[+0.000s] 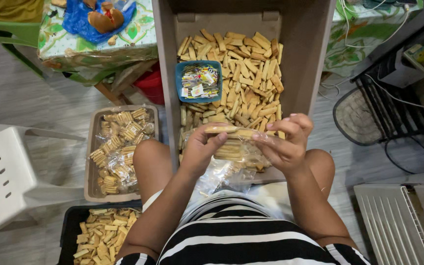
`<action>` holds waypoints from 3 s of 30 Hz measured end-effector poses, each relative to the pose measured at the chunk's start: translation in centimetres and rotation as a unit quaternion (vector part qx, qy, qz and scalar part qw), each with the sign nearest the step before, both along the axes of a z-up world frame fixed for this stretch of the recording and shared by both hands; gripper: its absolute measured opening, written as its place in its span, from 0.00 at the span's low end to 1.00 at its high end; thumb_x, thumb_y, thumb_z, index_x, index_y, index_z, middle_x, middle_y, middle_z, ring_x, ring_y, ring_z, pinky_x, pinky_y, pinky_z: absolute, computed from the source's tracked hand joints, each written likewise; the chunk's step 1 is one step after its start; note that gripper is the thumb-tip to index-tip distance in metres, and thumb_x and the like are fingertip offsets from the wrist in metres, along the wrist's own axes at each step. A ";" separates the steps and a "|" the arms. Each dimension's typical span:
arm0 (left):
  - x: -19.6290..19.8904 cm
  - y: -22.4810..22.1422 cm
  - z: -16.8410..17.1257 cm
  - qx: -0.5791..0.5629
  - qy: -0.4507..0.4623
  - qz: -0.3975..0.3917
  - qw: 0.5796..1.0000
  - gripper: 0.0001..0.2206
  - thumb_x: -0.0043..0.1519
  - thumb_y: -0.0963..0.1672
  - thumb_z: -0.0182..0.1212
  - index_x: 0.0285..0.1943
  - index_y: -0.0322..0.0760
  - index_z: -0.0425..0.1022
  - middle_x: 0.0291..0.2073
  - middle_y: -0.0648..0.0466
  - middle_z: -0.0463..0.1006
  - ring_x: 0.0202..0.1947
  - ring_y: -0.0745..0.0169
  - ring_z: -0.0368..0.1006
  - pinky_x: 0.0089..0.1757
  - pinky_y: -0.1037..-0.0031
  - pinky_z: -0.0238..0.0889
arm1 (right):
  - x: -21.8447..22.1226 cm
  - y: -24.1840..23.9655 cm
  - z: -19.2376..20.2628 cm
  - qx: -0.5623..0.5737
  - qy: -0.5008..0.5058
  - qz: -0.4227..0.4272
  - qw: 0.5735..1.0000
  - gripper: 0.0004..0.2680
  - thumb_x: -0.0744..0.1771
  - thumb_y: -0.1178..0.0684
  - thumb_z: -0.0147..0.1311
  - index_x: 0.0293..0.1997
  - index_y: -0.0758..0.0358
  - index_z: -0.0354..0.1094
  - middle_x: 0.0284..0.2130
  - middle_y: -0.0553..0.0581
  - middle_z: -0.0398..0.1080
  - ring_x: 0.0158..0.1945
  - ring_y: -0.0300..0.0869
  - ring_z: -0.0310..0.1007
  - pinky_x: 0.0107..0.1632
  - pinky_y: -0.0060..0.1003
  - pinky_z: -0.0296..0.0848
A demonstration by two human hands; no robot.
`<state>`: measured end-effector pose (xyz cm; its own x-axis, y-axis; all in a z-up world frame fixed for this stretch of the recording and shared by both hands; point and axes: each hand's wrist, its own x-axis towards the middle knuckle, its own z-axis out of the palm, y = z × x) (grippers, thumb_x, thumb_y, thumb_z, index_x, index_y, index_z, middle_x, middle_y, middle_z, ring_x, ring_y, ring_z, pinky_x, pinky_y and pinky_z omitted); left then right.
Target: The person sits on the floor and packs rectangular biscuits from a large bin into small clear plastic bags. They repeatedly pick up biscuits, place them into bags, and set the filled bags aside in a nearby container.
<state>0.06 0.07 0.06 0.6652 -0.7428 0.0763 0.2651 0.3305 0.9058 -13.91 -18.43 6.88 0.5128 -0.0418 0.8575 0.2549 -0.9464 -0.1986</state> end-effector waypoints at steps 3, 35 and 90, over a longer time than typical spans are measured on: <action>-0.6 -0.6 0.0 0.016 0.025 -0.020 0.999 0.14 0.64 0.43 0.66 0.56 0.30 0.76 0.46 0.53 0.81 0.46 0.69 0.75 0.49 0.75 0.70 | 0.4 0.5 0.6 -0.037 -0.002 0.002 0.999 0.10 0.59 0.50 0.73 0.41 0.49 0.81 0.43 0.46 0.69 0.52 0.47 0.58 0.57 0.48 0.59; 2.9 2.4 -0.7 -0.075 0.037 0.067 0.994 0.38 0.64 0.33 0.60 0.84 0.37 0.49 0.58 0.47 0.76 0.57 0.60 0.73 0.58 0.72 0.65 | 4.9 -7.4 -14.7 -0.054 0.336 -0.136 0.930 0.13 0.55 0.53 0.65 0.40 0.58 0.80 0.44 0.61 0.74 0.49 0.59 0.72 0.47 0.55 0.69; -0.5 2.0 4.2 -0.010 -0.103 -0.040 0.994 0.31 0.64 0.37 0.65 0.78 0.42 0.59 0.68 0.51 0.64 0.63 0.64 0.66 0.60 0.74 0.63 | -1.0 1.4 1.0 0.072 0.034 0.113 0.990 0.09 0.58 0.61 0.68 0.38 0.59 0.78 0.36 0.49 0.78 0.38 0.43 0.70 0.47 0.37 0.63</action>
<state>-0.40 2.04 4.26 0.5727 -0.7899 0.2193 0.1014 0.3337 0.9372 -14.93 -17.06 7.93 0.5792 -0.0386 0.8142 0.4380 -0.8277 -0.3508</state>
